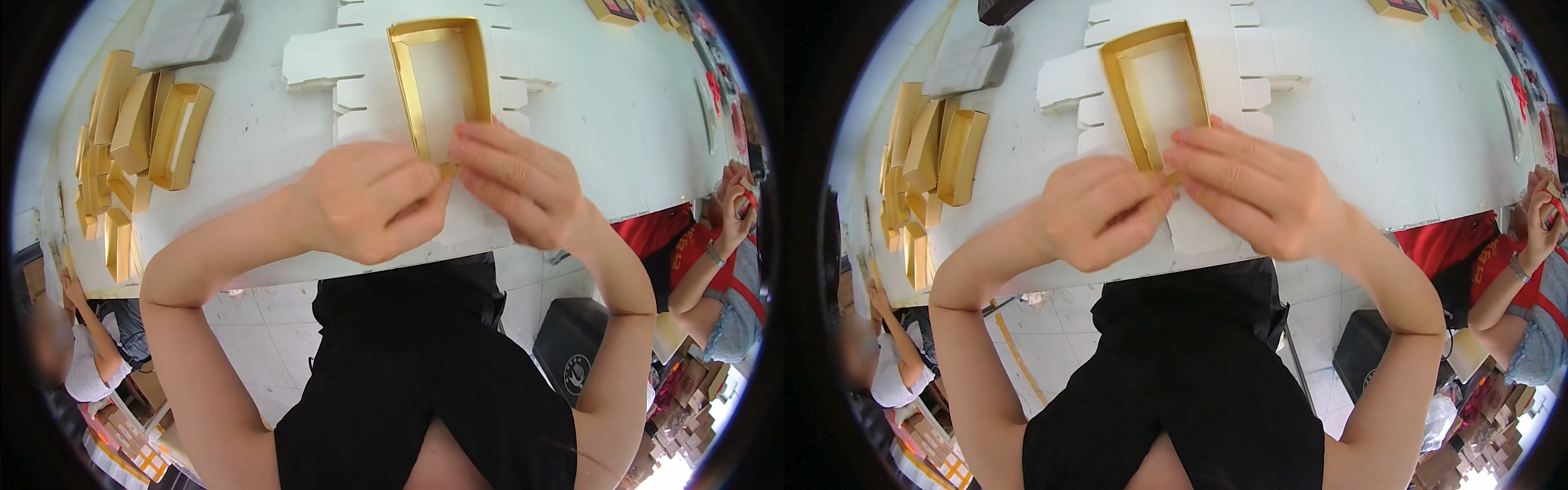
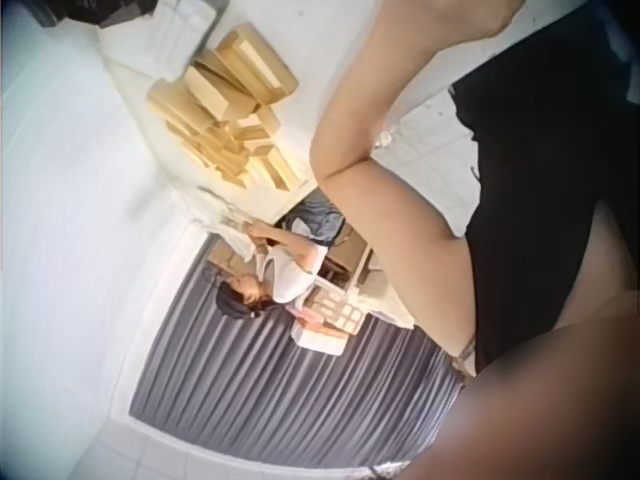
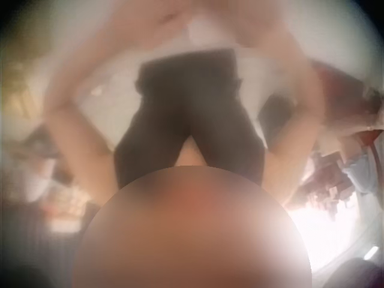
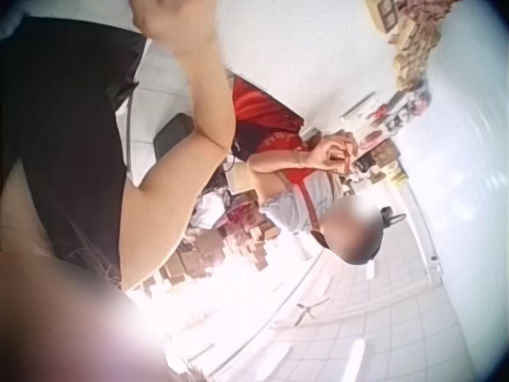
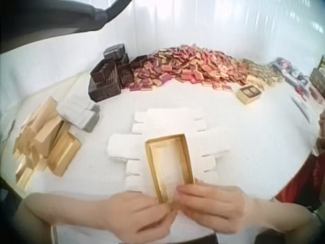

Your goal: The person folds flat cardboard pieces into small rectangular boxes and places them on the table. They then pick up black plastic trays and insert them into the assembled boxes. The person stacks the completed boxes on the table.

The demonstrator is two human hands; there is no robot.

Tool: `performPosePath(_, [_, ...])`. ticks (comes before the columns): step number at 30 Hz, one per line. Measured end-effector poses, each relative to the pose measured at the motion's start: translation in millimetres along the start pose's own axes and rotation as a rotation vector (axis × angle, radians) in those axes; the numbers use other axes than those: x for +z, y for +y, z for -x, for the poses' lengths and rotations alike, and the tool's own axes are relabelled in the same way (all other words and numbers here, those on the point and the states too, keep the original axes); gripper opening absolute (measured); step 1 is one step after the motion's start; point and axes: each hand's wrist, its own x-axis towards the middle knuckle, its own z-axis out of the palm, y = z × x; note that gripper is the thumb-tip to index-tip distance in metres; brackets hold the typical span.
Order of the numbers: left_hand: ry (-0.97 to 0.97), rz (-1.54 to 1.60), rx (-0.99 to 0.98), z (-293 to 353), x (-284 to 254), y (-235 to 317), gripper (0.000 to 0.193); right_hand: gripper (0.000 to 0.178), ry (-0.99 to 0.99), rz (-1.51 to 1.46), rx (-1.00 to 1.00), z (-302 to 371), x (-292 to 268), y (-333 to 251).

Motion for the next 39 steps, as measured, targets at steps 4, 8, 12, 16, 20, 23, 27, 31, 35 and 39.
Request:
performPosePath(4, [-0.057,-0.004,0.058,-2.0,-5.0,-4.9,0.021,0.022,-0.025,0.084,0.03,8.1,-7.4,-1.8])
performPosePath(8, [0.022,0.036,-0.095,-6.2,-4.6,-13.3,0.023,0.024,-0.013,0.11,-0.002,7.9,-9.7,10.6])
performPosePath(12, [0.131,0.156,-0.424,-27.1,-13.0,-10.7,0.017,0.032,0.021,0.111,0.008,-8.1,-20.0,20.6])
performPosePath(16, [0.103,0.11,-0.436,-31.9,-6.2,-28.9,0.016,0.043,0.067,0.024,0.179,-22.0,-7.8,36.3])
performPosePath(20, [0.002,-0.161,-0.203,-20.5,-1.0,-30.3,0.022,0.038,0.132,-0.076,0.31,-15.5,4.1,41.0])
performPosePath(23, [0.0,-0.252,-0.059,-18.6,0.6,-32.5,0.029,0.034,0.118,-0.087,0.312,-16.4,5.7,38.0])
performPosePath(27, [-0.052,-0.16,-0.084,-19.0,-6.5,-30.6,0.035,0.031,0.076,-0.057,0.252,-23.1,8.0,38.1])
performPosePath(31, [0.016,-0.255,-0.107,-21.2,6.8,-26.5,0.031,0.028,0.005,-0.129,0.367,-28.2,0.8,36.3])
performPosePath(35, [-0.032,-0.028,-0.446,-30.4,-4.8,-40.4,0.016,0.025,-0.074,-0.705,0.773,-31.0,-23.0,57.3])
performPosePath(39, [-0.033,0.445,-0.934,-51.8,-17.3,-40.6,0.002,0.04,-0.112,-0.858,0.827,-32.1,-26.3,59.8])
